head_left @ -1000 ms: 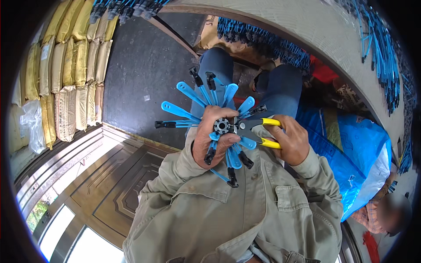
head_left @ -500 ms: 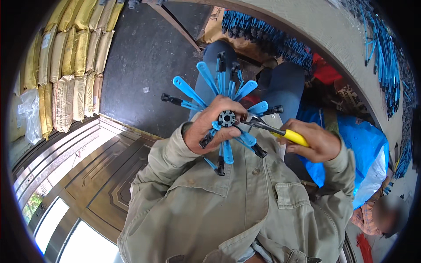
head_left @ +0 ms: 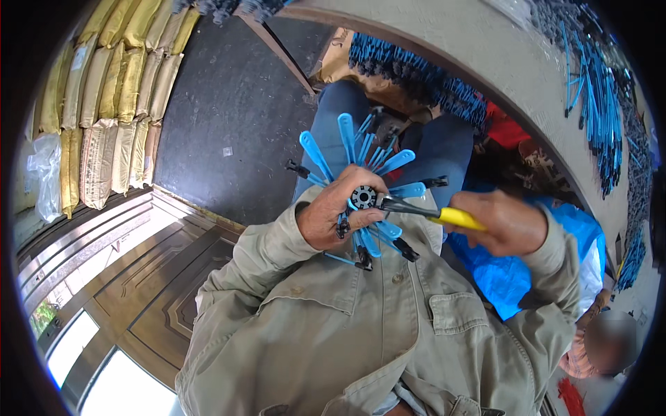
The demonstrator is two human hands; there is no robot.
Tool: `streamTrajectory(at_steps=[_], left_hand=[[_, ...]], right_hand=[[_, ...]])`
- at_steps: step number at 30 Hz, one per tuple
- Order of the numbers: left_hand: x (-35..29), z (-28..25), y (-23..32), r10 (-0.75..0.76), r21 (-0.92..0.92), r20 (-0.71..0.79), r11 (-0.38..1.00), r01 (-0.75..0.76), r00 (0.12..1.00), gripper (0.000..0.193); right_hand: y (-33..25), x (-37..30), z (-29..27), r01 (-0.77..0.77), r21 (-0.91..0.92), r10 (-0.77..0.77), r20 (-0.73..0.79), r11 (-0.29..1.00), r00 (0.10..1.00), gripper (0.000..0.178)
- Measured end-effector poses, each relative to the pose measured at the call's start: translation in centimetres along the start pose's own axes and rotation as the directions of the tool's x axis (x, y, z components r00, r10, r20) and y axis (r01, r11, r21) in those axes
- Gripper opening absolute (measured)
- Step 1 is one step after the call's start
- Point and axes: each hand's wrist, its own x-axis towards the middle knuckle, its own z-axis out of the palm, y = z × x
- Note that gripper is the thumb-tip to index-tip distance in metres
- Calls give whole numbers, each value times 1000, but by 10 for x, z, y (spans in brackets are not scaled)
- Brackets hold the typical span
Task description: The person assembles plastic components by inserting blue tubes into central hubs, then bundles the finished units with rubber bands.
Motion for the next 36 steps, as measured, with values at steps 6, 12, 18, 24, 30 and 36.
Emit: streamTrajectory(at_steps=[6, 12, 18, 24, 30, 36], left_hand=[[3, 6, -3, -65, -24, -294, 998, 60, 954, 27], [18, -2, 2, -116, -103, -312, 991, 88, 943, 25], [33, -77, 88, 91, 197, -378, 980, -16, 921, 32], [129, -195, 192, 415, 640, -273, 752, -158, 868, 43], [291, -274, 152, 230, 944, -198, 305, 123, 953, 49], [340, -259, 65, 365, 966, -234, 191, 174, 901, 45]], right_hand=[[-15, 10, 44, -236, -292, 149, -291, 927, 945, 34], [7, 19, 48, -176, -266, 51, -418, 948, 907, 31], [21, 3, -19, -327, -482, -267, -808, 813, 526, 26], [50, -30, -87, -609, -456, -304, -889, 649, 342, 31], [88, -32, -102, -722, -366, -216, -930, 587, 296, 32], [102, -38, -102, -714, -460, -283, -888, 528, 363, 33]])
